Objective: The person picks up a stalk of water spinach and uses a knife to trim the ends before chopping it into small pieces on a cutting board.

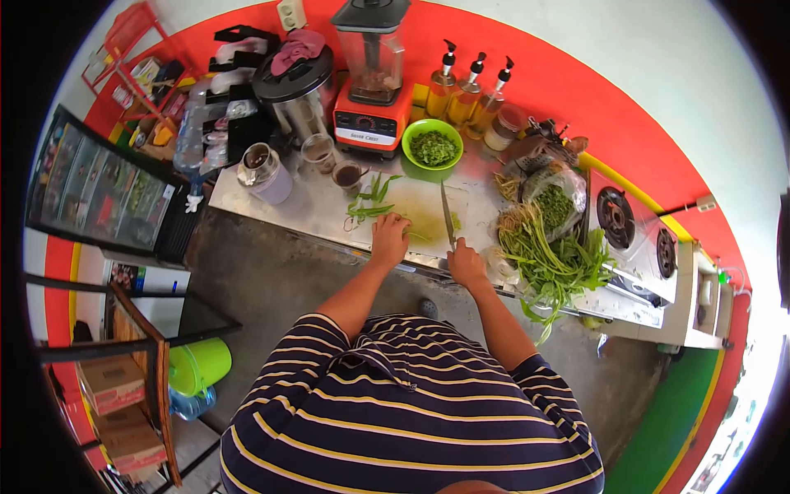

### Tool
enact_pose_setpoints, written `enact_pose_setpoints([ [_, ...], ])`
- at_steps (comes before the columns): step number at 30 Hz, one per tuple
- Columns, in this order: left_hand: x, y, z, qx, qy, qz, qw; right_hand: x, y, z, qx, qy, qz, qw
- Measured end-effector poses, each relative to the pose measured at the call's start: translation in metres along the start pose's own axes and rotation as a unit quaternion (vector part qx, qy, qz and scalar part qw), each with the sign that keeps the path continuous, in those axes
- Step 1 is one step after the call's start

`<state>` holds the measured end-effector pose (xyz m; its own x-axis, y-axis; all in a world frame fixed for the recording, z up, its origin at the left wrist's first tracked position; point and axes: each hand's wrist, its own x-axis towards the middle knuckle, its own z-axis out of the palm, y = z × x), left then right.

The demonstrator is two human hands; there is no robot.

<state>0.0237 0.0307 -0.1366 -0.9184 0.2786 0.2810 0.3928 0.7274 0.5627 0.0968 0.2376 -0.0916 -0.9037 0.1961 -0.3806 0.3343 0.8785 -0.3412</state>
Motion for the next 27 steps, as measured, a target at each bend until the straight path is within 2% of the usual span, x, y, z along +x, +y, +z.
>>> enact_pose_setpoints([
  [3,0.004,-0.005,0.007,-0.017,-0.043,0.056,0.997,-0.008,-0.006,0.008,0.024,0.003,-0.006,1.000],
  [8,0.012,-0.012,0.013,-0.062,-0.083,0.073,0.992,-0.014,-0.007,0.035,0.060,0.014,-0.024,0.998],
  [18,0.033,-0.007,0.027,-0.112,-0.097,0.106,0.983,-0.022,-0.017,0.036,0.080,0.064,0.028,0.994],
  [21,0.030,-0.010,0.024,-0.118,-0.108,0.119,0.980,-0.021,-0.027,0.041,0.077,0.060,0.057,0.994],
  [23,0.027,-0.010,0.021,-0.125,-0.112,0.126,0.978,-0.017,-0.034,0.046,0.026,0.046,0.099,0.994],
  [27,0.030,-0.012,0.017,-0.142,-0.131,0.139,0.971,-0.015,-0.046,0.047,0.027,0.033,0.120,0.992],
])
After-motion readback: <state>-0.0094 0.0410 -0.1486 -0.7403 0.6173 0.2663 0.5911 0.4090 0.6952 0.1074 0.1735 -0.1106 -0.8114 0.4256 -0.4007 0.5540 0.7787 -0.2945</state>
